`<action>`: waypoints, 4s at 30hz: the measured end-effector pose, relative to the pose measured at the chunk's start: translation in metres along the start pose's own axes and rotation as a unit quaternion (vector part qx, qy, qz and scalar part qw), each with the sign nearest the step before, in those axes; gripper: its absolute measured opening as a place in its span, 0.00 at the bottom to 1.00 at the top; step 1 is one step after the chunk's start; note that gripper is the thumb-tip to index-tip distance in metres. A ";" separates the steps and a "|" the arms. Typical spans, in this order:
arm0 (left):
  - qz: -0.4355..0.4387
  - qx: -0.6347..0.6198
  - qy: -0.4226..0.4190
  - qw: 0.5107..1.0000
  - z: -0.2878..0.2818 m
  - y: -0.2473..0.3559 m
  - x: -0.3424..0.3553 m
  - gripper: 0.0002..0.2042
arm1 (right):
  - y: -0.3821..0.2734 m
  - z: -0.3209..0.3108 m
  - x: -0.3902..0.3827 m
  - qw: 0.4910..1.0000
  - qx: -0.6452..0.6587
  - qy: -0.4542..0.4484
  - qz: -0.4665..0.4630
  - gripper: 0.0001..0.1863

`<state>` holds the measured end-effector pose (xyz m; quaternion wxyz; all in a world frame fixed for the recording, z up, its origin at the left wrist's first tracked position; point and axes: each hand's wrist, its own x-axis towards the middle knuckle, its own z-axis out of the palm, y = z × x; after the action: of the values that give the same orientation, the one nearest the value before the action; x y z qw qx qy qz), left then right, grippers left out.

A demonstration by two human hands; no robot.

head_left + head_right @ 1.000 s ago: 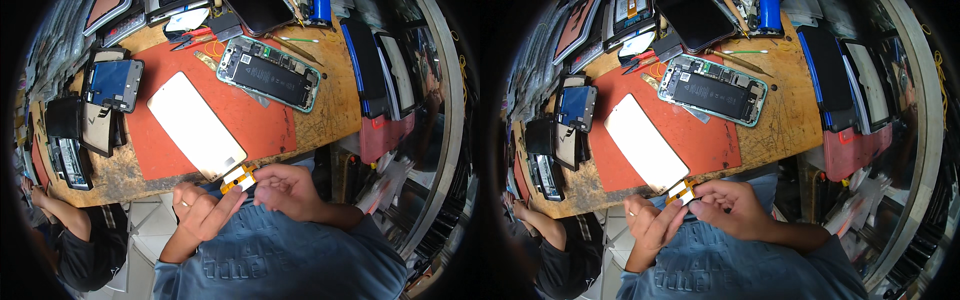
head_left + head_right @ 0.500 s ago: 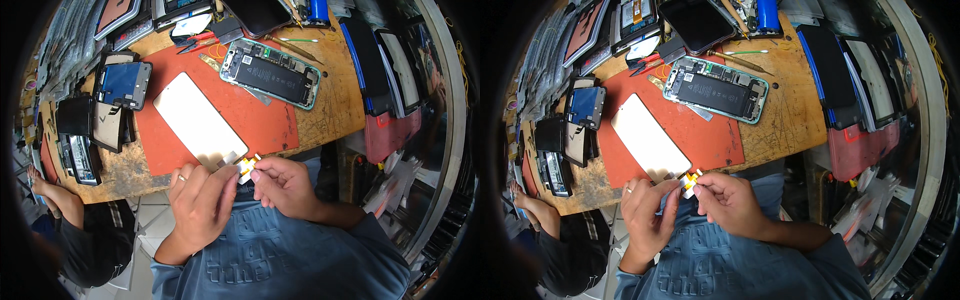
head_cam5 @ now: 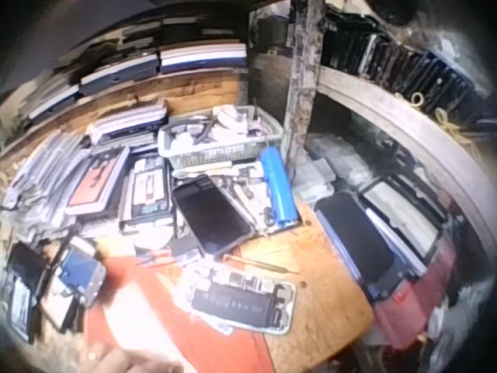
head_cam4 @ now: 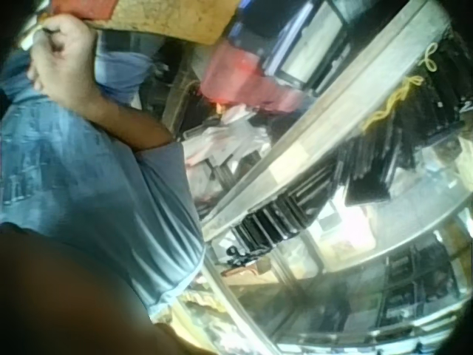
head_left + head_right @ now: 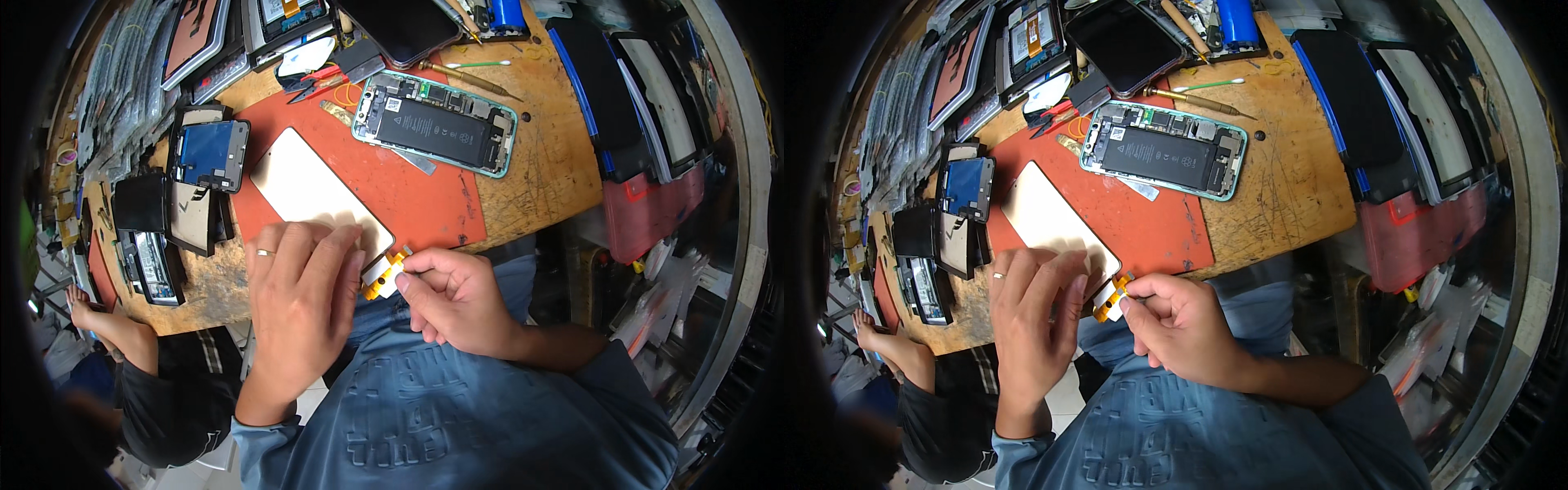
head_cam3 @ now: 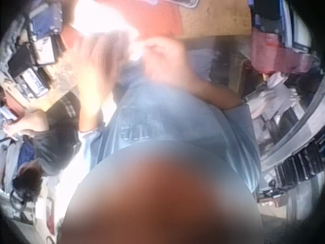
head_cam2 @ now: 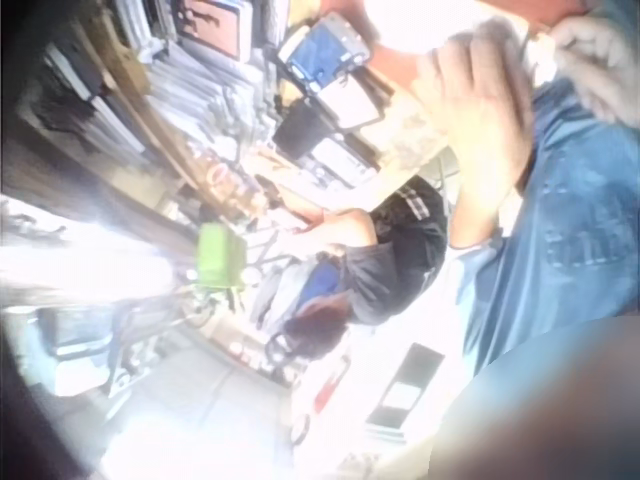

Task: The person disassembles a smartphone, removes the back cover and battery, and uses pliers and a screwdriver to manipulate internal components. The person then handles a new back cover and reassembles the device, placing the back cover onto the phone body.

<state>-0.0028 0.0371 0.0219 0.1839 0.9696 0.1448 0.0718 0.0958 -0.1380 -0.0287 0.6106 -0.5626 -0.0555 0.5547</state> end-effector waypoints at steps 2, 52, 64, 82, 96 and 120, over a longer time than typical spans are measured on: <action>0.014 -0.045 0.000 0.999 0.005 -0.008 -0.001 0.12 | 0.003 0.001 0.001 1.000 -0.005 0.003 -0.014 0.08; 0.061 -0.087 0.127 0.986 0.040 -0.031 -0.042 0.22 | -0.111 -0.088 0.026 0.723 -0.592 0.067 -0.350 0.45; -0.022 -0.071 0.147 0.986 0.043 -0.017 -0.029 0.31 | -0.175 -0.032 0.128 0.629 -0.609 0.150 -0.459 0.34; 0.021 -0.066 0.247 0.966 0.064 -0.027 -0.031 0.16 | -0.162 -0.062 0.147 0.609 -0.658 0.175 -0.406 0.46; 0.054 -0.040 0.237 0.969 0.063 -0.026 -0.034 0.12 | -0.211 -0.091 0.173 0.459 -0.671 0.124 -0.569 0.22; 0.050 -0.046 0.236 0.969 0.066 -0.025 -0.033 0.12 | -0.179 -0.021 0.174 0.586 -0.702 0.226 -0.338 0.09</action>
<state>-0.0276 0.0272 -0.0508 0.1853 0.9216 0.1316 0.3147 0.2865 0.0218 0.0006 0.1627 -0.8641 -0.4739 -0.0471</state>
